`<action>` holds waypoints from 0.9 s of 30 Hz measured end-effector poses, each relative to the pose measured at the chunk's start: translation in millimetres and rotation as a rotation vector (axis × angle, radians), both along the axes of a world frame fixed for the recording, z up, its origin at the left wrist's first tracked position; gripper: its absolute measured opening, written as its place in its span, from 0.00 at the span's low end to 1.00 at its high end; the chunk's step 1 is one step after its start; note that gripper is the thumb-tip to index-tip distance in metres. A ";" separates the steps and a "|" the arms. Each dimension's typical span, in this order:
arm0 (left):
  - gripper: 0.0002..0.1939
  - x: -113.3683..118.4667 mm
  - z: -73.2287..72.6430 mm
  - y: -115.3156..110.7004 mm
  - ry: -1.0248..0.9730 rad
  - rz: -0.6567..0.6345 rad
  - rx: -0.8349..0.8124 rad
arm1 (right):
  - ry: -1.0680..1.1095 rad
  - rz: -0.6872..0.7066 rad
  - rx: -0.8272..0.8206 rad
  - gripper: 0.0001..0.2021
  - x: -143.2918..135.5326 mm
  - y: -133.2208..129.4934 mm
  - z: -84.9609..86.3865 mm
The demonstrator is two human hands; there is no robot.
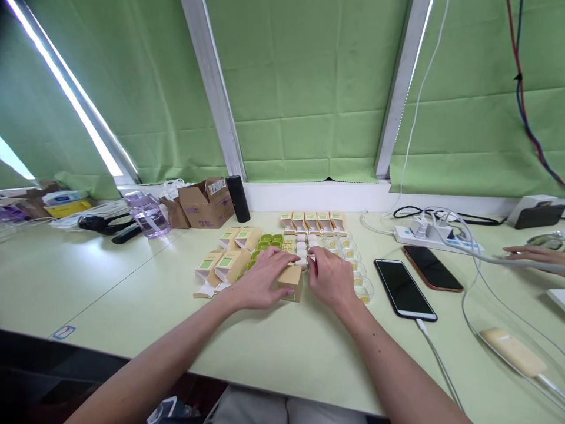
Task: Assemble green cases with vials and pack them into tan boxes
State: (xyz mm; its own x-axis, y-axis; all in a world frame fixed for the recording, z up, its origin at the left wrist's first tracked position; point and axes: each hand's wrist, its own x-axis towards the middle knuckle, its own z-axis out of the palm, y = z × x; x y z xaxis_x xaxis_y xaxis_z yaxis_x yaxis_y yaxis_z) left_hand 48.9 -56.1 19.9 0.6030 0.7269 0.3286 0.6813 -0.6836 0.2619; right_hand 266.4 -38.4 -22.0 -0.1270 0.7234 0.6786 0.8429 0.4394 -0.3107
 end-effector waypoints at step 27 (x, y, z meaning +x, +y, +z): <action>0.29 -53.1 47.9 199.6 0.246 0.519 0.060 | -0.024 0.136 0.075 0.08 -15.0 -11.3 -3.2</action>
State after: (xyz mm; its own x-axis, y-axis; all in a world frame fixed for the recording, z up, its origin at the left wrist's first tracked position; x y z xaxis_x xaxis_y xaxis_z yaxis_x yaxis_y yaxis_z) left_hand -4.2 143.4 67.9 0.2364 0.9324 0.2733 0.9673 -0.2524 0.0244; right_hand 251.4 -49.7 -25.3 -0.2370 0.6461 0.7256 0.7810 0.5709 -0.2533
